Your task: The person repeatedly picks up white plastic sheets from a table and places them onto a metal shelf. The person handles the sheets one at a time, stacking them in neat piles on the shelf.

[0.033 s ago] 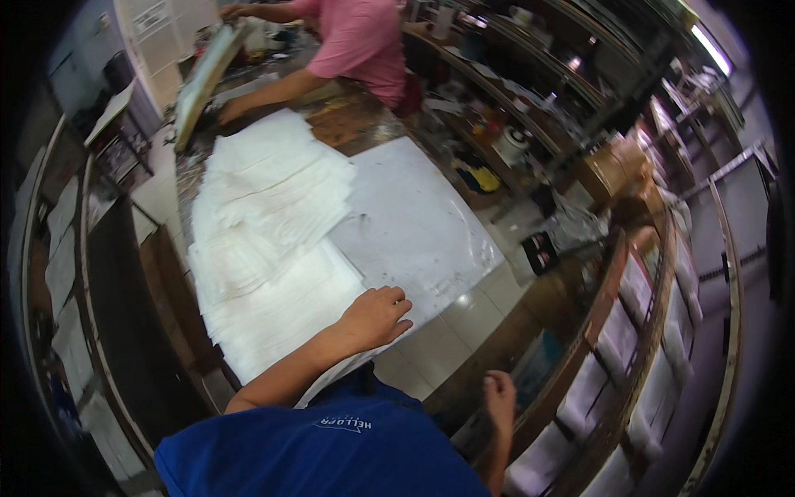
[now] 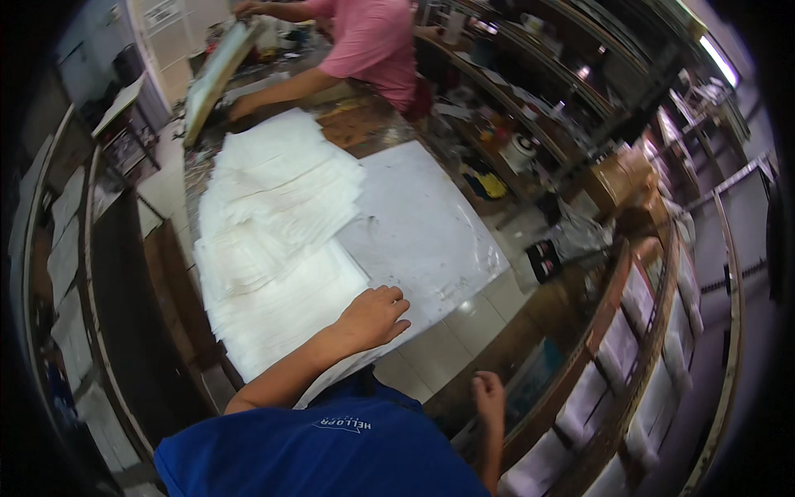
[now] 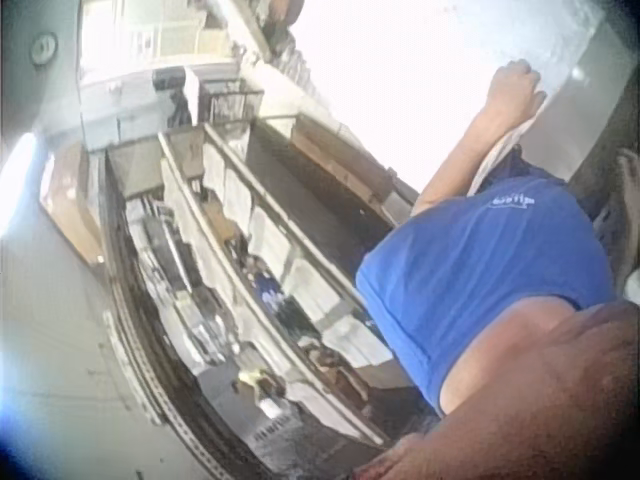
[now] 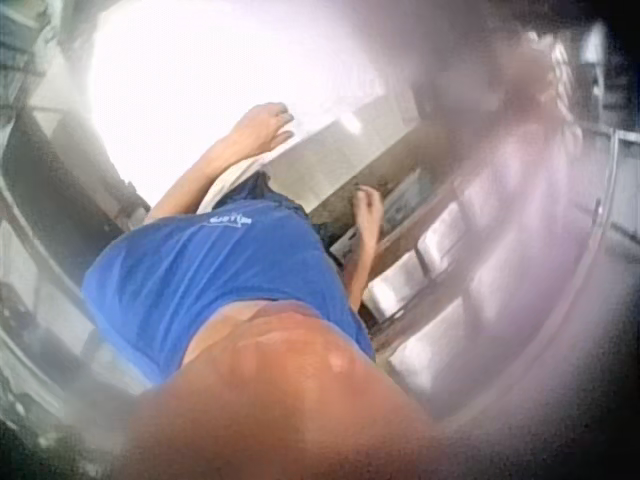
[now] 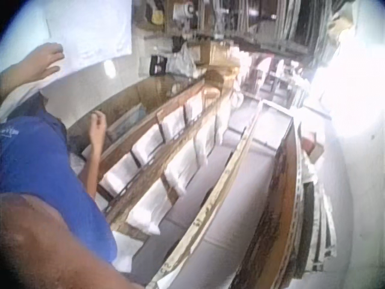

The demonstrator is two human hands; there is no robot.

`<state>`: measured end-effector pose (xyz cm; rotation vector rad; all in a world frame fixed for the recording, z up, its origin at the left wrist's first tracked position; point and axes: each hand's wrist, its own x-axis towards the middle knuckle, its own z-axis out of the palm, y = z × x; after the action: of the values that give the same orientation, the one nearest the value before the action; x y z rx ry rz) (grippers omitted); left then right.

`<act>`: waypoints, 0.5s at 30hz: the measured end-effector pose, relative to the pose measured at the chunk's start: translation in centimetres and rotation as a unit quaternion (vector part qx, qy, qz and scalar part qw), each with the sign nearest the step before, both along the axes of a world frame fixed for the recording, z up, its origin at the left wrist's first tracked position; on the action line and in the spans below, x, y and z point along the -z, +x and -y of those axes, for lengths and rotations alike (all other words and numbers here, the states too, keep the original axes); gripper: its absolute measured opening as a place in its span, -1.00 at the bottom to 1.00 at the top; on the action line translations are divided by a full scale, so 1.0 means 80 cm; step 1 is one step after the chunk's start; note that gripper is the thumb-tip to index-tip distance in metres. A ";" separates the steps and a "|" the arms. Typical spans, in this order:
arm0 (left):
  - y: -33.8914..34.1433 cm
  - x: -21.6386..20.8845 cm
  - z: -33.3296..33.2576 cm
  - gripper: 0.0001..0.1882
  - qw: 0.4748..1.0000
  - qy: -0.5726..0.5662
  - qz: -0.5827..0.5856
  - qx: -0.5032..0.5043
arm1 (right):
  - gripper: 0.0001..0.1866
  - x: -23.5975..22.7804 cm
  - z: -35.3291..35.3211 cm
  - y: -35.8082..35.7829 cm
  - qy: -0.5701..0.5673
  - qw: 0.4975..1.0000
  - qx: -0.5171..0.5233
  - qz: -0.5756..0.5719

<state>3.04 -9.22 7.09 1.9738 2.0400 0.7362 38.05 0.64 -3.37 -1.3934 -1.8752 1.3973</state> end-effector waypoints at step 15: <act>-0.060 0.072 0.069 -0.50 0.983 -0.111 -0.042 -0.138 | -0.56 0.254 0.087 0.050 -0.182 0.960 -0.003 0.211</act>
<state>-1.80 -14.76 1.35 1.6475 2.3616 0.4545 42.05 -6.30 -23.68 -1.9999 -1.9321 1.6068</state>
